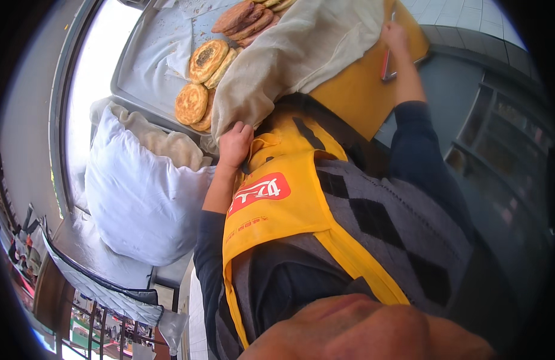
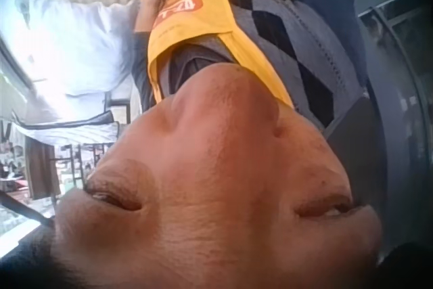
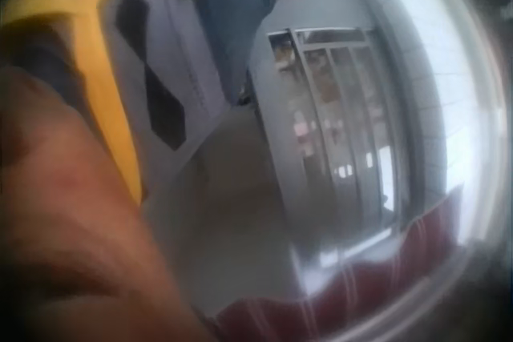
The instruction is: The person handles round flatbreads at a display counter, using tongs to pick them up and place them into a white cloth bag. After covering the bread, the person sweeps the floor with a broom and dustpan, collecting debris into a trash bin.
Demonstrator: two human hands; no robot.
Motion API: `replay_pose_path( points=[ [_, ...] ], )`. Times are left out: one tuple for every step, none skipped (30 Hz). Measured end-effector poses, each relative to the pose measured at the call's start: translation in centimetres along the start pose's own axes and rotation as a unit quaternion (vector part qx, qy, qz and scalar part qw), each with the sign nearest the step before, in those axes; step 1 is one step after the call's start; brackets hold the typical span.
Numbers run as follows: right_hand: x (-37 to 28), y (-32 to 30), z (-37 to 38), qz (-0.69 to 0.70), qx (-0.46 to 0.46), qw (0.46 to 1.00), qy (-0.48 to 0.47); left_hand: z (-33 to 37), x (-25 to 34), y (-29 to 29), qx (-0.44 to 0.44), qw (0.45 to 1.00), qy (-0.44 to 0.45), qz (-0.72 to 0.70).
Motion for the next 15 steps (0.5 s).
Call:
replay_pose_path(
  points=[
    [1.9,-0.2,0.1,0.007,-0.01,1.0,0.007,-0.3,0.5,-1.7,0.041,0.998,0.007,-0.045],
    [3.6,0.0,-0.1,0.013,-0.019,1.0,0.016,-0.7,1.2,-3.3,0.073,0.995,0.013,-0.071],
    [2.8,0.3,-0.4,0.014,-0.019,0.999,-0.033,-1.3,1.7,-5.2,0.111,0.989,0.013,-0.093],
    [1.8,0.6,-1.3,0.015,-0.019,0.996,-0.081,-1.9,2.2,-6.6,0.147,0.982,0.012,-0.115],
    [0.8,0.8,-1.9,0.015,-0.019,0.991,-0.128,-2.4,2.3,-7.7,0.171,0.978,0.026,-0.117],
    [1.0,0.8,-2.3,0.018,-0.005,0.992,-0.122,-2.8,2.5,-8.8,0.194,0.974,0.03,-0.118],
    [1.3,0.9,-2.7,0.02,0.009,0.993,-0.117,-3.1,2.8,-9.8,0.216,0.968,0.033,-0.119],
    [1.7,0.8,-3.1,0.023,0.023,0.993,-0.11,-3.4,3.0,-10.5,0.239,0.963,0.037,-0.12],
    [2.3,1.7,-3.1,-0.03,-0.048,0.997,-0.056,-3.8,2.7,-10.7,0.248,0.955,0.025,-0.16],
    [3.2,2.5,-3.2,-0.083,-0.119,0.989,-0.001,-4.2,2.3,-10.8,0.254,0.949,0.003,-0.187],
    [4.1,3.2,-3.6,-0.134,-0.188,0.971,0.054,-4.6,1.9,-10.9,0.259,0.942,-0.02,-0.213],
    [4.6,3.8,-4.2,-0.104,-0.188,0.975,0.053,-4.8,1.6,-11.1,0.264,0.933,-0.039,-0.241],
    [5.8,5.4,-5.2,-0.074,-0.187,0.978,0.055,-4.9,1.5,-11.0,0.253,0.932,-0.065,-0.253],
    [6.4,6.2,-5.6,-0.045,-0.187,0.98,0.052,-4.9,0.9,-10.6,0.256,0.919,-0.075,-0.291],
    [5.9,6.0,-5.7,-0.036,-0.165,0.983,0.068,-5.2,0.0,-9.8,0.259,0.905,-0.09,-0.325]
  ],
)
Point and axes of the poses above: each hand's wrist, its own z-axis towards the middle knuckle, its own y-axis out of the palm, x = y × z, the point moved 6 cm from there along z, towards the middle knuckle, and after that the axes turned 14 degrees about -x, right-handed, at the moved point
